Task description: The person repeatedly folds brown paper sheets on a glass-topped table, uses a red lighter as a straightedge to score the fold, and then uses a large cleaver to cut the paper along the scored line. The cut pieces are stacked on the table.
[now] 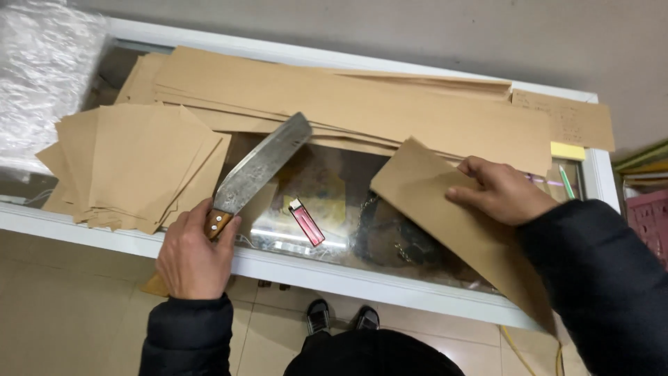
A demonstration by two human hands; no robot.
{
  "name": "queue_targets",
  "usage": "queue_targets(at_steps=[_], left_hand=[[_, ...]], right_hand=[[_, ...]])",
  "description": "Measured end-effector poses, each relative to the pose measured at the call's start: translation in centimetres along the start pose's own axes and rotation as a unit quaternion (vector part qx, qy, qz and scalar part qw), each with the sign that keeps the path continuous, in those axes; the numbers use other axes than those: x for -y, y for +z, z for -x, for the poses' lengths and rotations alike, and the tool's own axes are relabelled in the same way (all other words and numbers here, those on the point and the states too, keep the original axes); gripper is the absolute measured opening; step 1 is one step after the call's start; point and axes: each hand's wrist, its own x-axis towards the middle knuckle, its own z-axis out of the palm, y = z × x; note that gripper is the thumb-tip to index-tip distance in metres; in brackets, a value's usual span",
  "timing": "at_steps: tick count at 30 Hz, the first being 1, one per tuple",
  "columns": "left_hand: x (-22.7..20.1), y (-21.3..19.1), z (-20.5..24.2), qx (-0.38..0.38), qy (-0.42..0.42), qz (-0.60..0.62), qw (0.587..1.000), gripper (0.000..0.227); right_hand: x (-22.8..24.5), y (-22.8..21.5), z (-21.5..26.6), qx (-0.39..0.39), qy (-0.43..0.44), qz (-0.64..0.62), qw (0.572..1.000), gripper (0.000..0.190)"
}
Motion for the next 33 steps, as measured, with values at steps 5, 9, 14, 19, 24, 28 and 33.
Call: queue_targets(at_steps=[5, 9, 14, 19, 24, 28, 33], left_hand=[[0.5, 1.9, -1.0, 0.026, -0.055, 0.008, 0.998, 0.056], [1.3, 3.8, -1.7, 0.012, -0.042, 0.002, 0.999, 0.053], [0.5, 3.0, -1.6, -0.014, 0.001, -0.053, 0.999, 0.058], [-6.3, -1.3, -1.6, -0.081, 0.06, 0.141, 0.985, 0.053], [-14.6, -0.2, 1.6, 0.173, -0.009, 0.507, 0.844, 0.064], [-17.2, -1.0, 3.3, 0.321, -0.115, 0.653, 0.676, 0.037], [-13.2, 1.1, 2.6, 0.144, -0.177, 0.654, 0.721, 0.027]], right_hand=[[-3.1, 1.2, -5.0, -0.125, -0.006, 0.132, 0.983, 0.036], [-2.3, 0.8, -4.4, -0.184, -0.06, 0.159, 0.968, 0.023], [-2.8, -2.3, -1.6, -0.322, -0.245, 0.205, 0.891, 0.035], [4.5, -4.6, 4.6, -0.34, -0.209, 0.198, 0.895, 0.023], [10.9, -2.6, 6.8, -0.165, -0.216, 0.069, 0.96, 0.027], [10.0, 1.1, 6.5, -0.035, -0.225, -0.051, 0.972, 0.025], [8.6, 1.8, 8.5, 0.068, -0.134, -0.132, 0.98, 0.052]])
